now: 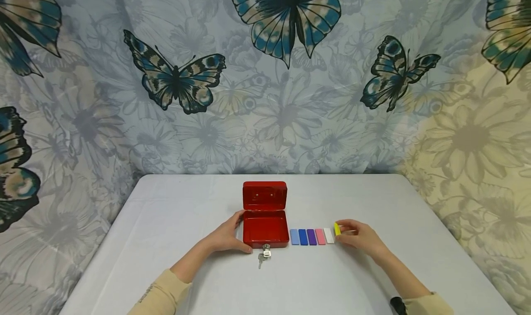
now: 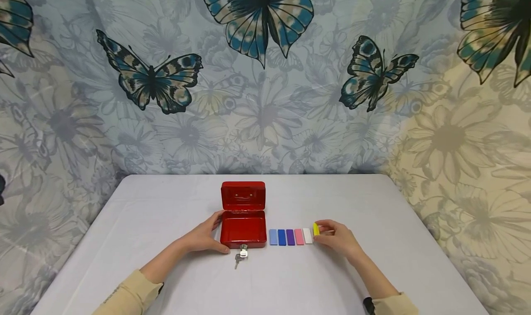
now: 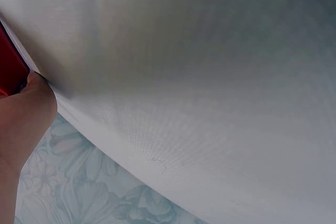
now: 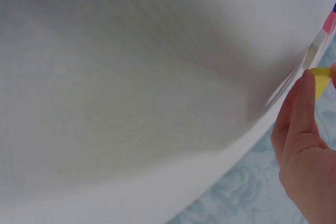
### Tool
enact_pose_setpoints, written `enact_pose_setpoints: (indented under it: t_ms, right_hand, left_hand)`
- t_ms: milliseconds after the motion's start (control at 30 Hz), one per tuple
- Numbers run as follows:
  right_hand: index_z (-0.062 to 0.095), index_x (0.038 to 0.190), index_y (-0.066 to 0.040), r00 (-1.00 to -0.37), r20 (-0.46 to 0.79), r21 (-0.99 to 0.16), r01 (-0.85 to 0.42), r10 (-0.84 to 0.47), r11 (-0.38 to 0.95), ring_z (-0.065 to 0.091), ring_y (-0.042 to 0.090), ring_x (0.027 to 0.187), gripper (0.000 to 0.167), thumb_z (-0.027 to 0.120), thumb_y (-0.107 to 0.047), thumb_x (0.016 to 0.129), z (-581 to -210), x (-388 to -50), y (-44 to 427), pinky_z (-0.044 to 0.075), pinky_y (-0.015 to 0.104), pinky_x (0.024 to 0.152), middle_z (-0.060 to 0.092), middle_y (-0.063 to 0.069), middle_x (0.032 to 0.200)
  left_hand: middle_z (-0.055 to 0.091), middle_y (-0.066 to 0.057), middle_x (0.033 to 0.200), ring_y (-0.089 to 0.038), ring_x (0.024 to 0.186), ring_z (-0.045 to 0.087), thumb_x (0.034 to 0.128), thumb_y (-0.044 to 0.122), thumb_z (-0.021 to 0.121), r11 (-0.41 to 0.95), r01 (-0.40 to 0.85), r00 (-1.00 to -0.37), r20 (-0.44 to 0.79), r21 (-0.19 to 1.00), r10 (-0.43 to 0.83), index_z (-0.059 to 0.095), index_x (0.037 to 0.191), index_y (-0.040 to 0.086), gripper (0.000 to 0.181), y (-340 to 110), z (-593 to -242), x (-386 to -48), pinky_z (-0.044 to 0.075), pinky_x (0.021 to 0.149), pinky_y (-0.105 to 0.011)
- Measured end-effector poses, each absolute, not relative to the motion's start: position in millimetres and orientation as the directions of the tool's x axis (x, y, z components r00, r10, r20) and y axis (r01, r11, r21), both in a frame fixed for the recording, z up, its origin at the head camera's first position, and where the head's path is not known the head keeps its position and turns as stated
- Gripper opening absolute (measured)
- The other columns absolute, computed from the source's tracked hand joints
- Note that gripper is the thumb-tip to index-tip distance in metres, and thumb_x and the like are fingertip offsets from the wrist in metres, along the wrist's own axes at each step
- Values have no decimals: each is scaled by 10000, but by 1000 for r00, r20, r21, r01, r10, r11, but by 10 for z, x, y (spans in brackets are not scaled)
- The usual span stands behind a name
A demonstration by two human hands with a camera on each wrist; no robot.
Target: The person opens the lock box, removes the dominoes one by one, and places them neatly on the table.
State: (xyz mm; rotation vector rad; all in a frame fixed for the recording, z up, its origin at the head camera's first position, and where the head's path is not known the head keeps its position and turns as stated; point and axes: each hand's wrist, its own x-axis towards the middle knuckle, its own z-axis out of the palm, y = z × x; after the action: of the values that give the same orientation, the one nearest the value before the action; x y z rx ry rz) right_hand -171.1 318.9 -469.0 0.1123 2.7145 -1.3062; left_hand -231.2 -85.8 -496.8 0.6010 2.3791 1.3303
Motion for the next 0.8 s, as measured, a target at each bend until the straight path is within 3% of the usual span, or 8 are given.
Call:
enact_pose_setpoints:
  t_ms: [167, 433, 800]
  right_hand:
    - [638, 1187, 3, -997, -68, -672, 22, -32, 740, 611, 209, 872, 471, 808, -182, 788, -4692, -1730, 3169, 526, 280, 687, 652, 71, 997]
    - [666, 1086, 10, -995, 8, -590, -87, -102, 803, 562, 184, 790, 398, 831, -104, 742, -4699, -1766, 3138, 487, 253, 629, 608, 34, 893]
    - [653, 1111, 28, -994, 2, -566, -95, -113, 819, 540, 185, 781, 448, 848, -109, 732, -4682, -1773, 3127, 472, 241, 615, 590, 39, 904]
  left_hand:
    - [369, -125, 1505, -342, 1369, 363, 671, 254, 895, 482, 189, -851, -102, 855, 515, 272, 1494, 78, 1047, -856, -4974, -2307, 365, 1094, -484]
    - [374, -131, 1501, -348, 1370, 361, 664, 241, 897, 472, 188, -852, -96, 862, 515, 282, 1489, 72, 1042, -855, -4976, -2311, 354, 1100, -488]
    - [356, -132, 1515, -354, 1373, 361, 665, 266, 895, 492, 173, -853, -120, 853, 508, 268, 1498, 84, 1058, -854, -4976, -2306, 371, 1087, -495]
